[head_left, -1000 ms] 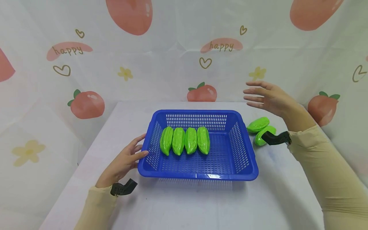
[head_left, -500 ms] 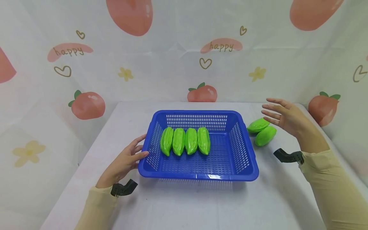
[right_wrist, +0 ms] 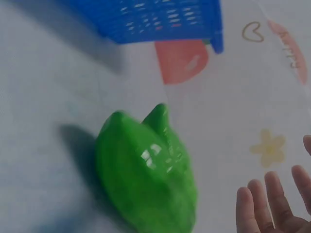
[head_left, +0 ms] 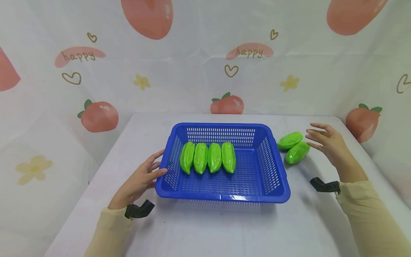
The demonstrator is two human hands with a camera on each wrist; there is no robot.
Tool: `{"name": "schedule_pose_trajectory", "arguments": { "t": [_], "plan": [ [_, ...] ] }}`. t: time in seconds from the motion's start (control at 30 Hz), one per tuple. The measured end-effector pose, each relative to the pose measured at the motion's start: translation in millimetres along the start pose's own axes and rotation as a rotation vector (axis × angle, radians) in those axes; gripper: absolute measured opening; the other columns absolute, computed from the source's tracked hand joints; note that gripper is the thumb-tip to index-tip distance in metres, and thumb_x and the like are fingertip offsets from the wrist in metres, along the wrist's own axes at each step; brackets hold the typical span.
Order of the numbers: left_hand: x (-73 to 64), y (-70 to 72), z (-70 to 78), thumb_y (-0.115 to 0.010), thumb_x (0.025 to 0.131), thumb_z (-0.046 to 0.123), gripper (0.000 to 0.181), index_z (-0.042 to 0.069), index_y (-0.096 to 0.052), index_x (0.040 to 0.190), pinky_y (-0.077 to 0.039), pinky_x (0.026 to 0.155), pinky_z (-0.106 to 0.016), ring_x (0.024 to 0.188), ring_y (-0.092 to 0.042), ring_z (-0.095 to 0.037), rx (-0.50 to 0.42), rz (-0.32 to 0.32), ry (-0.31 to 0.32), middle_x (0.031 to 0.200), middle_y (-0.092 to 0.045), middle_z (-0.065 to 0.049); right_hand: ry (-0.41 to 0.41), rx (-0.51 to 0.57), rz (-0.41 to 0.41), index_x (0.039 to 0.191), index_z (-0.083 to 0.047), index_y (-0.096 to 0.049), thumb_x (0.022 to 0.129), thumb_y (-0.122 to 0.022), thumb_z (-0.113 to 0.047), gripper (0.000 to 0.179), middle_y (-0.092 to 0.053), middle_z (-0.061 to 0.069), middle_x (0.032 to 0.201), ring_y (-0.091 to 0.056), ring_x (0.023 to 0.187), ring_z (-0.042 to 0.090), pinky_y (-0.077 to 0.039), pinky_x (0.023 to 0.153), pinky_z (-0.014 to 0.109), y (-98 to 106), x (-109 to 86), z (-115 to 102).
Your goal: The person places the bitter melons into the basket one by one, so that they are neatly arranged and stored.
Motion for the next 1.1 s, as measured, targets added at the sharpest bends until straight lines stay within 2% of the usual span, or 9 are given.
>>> {"name": "schedule_pose_trajectory", "arguments": {
  "t": [0.13,0.47,0.5,0.6,0.7,0.8,0.87,0.97,1.1],
  "plan": [
    [0.0,-0.3,0.0,-0.063,0.094,0.028,0.079,0.028,-0.012,0.155,-0.051,0.094,-0.052,0.123,-0.054,-0.04,-0.004,-0.004,-0.001,0.153,-0.031,-0.021,0.0,-0.104,0.048,0.111,-0.023,-0.056,0.095,-0.057,-0.003,0.025,-0.065,-0.013,0.096,-0.064,0.085,-0.001,-0.056,0.069,0.016,11,-3.8,8],
    [0.3,-0.2,-0.7,-0.063,0.095,0.029,0.079,0.029,-0.012,0.155,-0.053,0.091,-0.052,0.123,-0.054,-0.041,-0.009,-0.001,-0.005,0.154,-0.031,-0.021,-0.096,-0.289,0.103,0.108,-0.031,-0.049,0.094,-0.061,-0.009,0.029,-0.054,-0.018,0.095,-0.06,0.083,-0.009,-0.054,0.066,0.013,34,-7.6,36],
    [0.5,-0.1,-0.7,-0.063,0.095,0.029,0.079,0.029,-0.013,0.155,-0.053,0.091,-0.052,0.123,-0.054,-0.041,-0.01,0.0,-0.007,0.154,-0.031,-0.022,-0.108,-0.322,0.106,0.107,-0.033,-0.048,0.095,-0.06,-0.01,0.029,-0.053,-0.012,0.099,-0.059,0.083,-0.01,-0.054,0.067,0.013,36,-8.1,39],
    [0.9,0.1,-0.8,-0.062,0.095,0.028,0.079,0.029,-0.013,0.155,-0.053,0.091,-0.053,0.123,-0.054,-0.041,-0.008,0.003,-0.012,0.153,-0.031,-0.022,-0.142,-0.415,0.096,0.11,-0.035,-0.043,0.097,-0.057,-0.013,0.029,-0.049,0.02,0.122,-0.058,0.082,-0.013,-0.054,0.068,0.013,39,-9.3,47],
    [0.9,0.3,-0.4,-0.063,0.095,0.029,0.079,0.028,-0.013,0.155,-0.053,0.091,-0.053,0.122,-0.055,-0.042,-0.005,0.009,-0.014,0.153,-0.032,-0.022,-0.175,-0.507,0.075,0.127,-0.021,-0.043,0.099,-0.053,-0.016,0.03,-0.022,0.042,0.138,-0.057,0.081,-0.013,-0.055,0.07,0.014,40,-8.4,55],
    [0.6,0.2,-0.1,-0.063,0.094,0.029,0.079,0.028,-0.013,0.155,-0.052,0.091,-0.053,0.122,-0.054,-0.042,0.0,0.012,-0.011,0.154,-0.031,-0.022,-0.205,-0.52,0.064,0.144,0.005,-0.024,0.099,-0.053,-0.017,0.058,-0.024,0.042,0.137,-0.058,0.081,-0.01,-0.056,0.07,0.017,41,-6.1,61],
    [0.3,0.0,0.2,-0.063,0.094,0.03,0.079,0.028,-0.013,0.156,-0.052,0.092,-0.053,0.123,-0.054,-0.042,0.004,0.017,-0.009,0.154,-0.031,-0.021,-0.231,-0.523,0.055,0.147,0.012,-0.006,0.099,-0.053,-0.018,0.074,-0.025,0.042,0.138,-0.057,0.08,-0.011,-0.056,0.071,0.017,41,-4.8,65],
    [-0.2,-0.2,0.5,-0.064,0.094,0.03,0.08,0.029,-0.013,0.156,-0.052,0.092,-0.053,0.123,-0.054,-0.042,0.008,0.023,-0.007,0.154,-0.031,-0.02,-0.279,-0.503,0.046,0.148,0.012,0.001,0.099,-0.053,-0.021,0.079,-0.02,0.044,0.142,-0.055,0.08,-0.013,-0.057,0.071,0.018,41,-3.0,70],
    [-1.1,-0.3,0.8,-0.064,0.093,0.031,0.081,0.029,-0.012,0.156,-0.051,0.093,-0.053,0.123,-0.055,-0.041,0.008,0.028,-0.007,0.154,-0.031,-0.02,-0.345,-0.55,0.025,0.149,0.01,0.005,0.1,-0.052,-0.027,0.083,-0.009,0.046,0.148,-0.05,0.079,-0.017,-0.056,0.072,0.017,38,-0.6,74]
  ]
}}
Point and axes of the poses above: each hand's wrist, its own x-axis towards the middle knuckle, its own y-axis out of the back of the hand, z = x × y, the point moved 9 cm from there along x, towards the middle knuckle
